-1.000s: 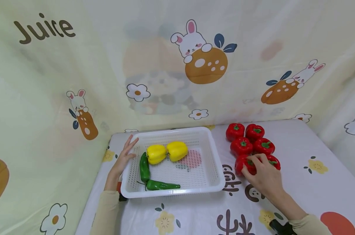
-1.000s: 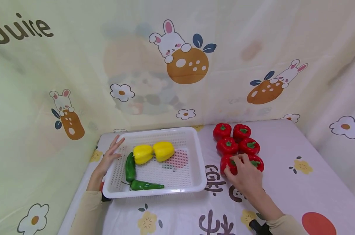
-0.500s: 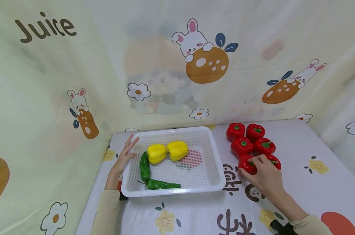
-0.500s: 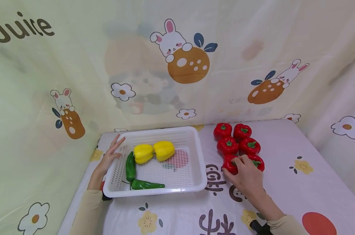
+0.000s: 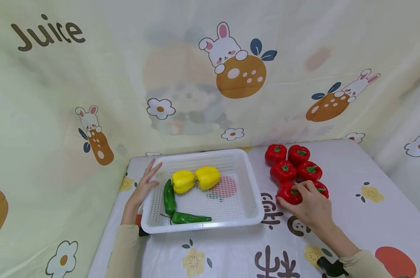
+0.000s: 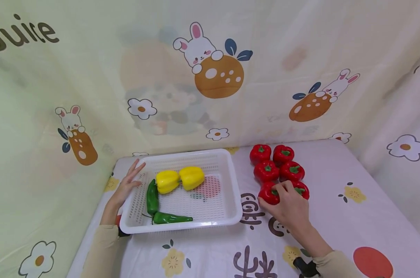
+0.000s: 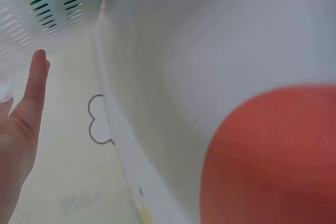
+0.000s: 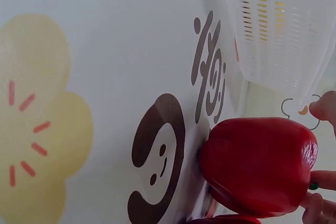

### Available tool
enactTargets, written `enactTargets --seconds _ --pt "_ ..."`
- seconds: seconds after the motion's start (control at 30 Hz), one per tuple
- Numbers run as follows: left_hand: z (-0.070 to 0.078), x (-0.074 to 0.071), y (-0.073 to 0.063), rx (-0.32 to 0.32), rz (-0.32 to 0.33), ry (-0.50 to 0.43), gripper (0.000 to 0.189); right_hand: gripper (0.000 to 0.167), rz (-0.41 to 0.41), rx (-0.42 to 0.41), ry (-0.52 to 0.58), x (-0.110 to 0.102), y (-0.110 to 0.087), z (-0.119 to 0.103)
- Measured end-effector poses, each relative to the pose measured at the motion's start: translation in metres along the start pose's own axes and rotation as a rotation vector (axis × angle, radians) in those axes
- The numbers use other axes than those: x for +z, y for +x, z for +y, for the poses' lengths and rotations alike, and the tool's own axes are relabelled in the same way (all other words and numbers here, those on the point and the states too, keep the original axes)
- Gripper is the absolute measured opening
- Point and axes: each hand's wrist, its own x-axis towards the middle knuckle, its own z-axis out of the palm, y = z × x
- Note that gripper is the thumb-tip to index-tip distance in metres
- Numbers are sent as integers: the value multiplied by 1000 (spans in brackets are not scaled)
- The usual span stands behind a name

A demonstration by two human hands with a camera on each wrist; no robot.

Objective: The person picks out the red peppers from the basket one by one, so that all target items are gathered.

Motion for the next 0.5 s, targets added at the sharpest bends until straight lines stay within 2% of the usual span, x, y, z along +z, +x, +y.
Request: enactTargets --seconds 0.1,0.23,0.33,0.5 --pt "-10 -3 3 20 9 36 59 53 9 -9 3 0 1 -1" --pt "-11 -5 3 34 10 70 59 54 17 -30 4 1 5 -3" --pt "-5 -4 2 44 5 80 58 54 18 -43 -4 2 7 -4" --pt "18 -2 -3 47 -18 83 56 54 37 -61 -7 2 9 -9"
